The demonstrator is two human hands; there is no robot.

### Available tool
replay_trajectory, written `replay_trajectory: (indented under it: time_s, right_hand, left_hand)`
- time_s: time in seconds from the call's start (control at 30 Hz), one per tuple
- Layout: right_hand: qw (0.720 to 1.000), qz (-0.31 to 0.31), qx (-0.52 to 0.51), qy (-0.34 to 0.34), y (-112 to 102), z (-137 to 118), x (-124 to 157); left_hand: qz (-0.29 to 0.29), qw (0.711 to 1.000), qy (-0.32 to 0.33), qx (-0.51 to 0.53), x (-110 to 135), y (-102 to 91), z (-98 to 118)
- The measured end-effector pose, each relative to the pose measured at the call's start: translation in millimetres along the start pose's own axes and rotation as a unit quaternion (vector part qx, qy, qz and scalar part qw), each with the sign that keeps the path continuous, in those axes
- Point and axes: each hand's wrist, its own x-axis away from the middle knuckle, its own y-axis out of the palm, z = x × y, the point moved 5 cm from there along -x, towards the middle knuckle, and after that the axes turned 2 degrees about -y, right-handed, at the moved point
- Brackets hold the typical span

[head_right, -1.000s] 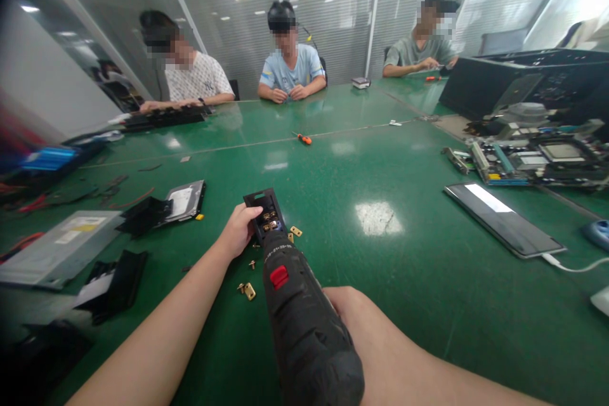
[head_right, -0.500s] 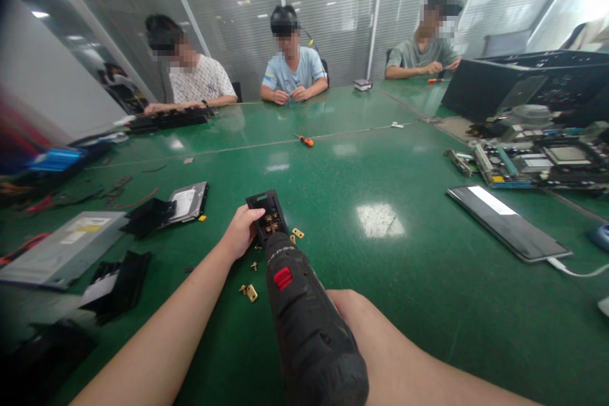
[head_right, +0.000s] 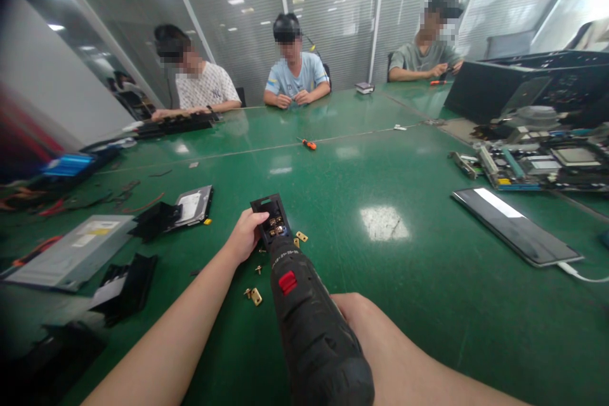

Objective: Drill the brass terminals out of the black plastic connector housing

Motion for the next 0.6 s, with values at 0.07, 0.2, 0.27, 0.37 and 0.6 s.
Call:
replay_trajectory:
  time_s: [0.07,0.2,0.27,0.37,0.6]
  right_hand:
    - [1.0,0.0,-0.002,0.002,0.4,-0.3,1.2]
    - [1.0,-0.003,-0.004,0.007,1.2,-2.0,1.6]
    - [1.0,-0.005,-0.005,0.009,1.2,-3.4,0.8]
    - [1.0,-0.008,-0.006,0.009,0.7,-5.9,-0.9]
    - [1.0,-0.001,-0.001,-0.001,0.3,-12.3,-2.9]
  left_hand:
    - [0.004,1.0,0.002,0.004,0.0,0.1,0.5]
    - [0.008,1.0,0.002,0.009,-0.5,-0.5,-0.6]
    - [0.01,1.0,-0.001,0.007,-1.0,-1.7,-1.8]
    - [0.01,1.0,-0.003,-0.006,-1.8,-3.3,-2.3]
    - [0.005,1.0,-0.001,-0.008,-0.2,-4.1,-1.0]
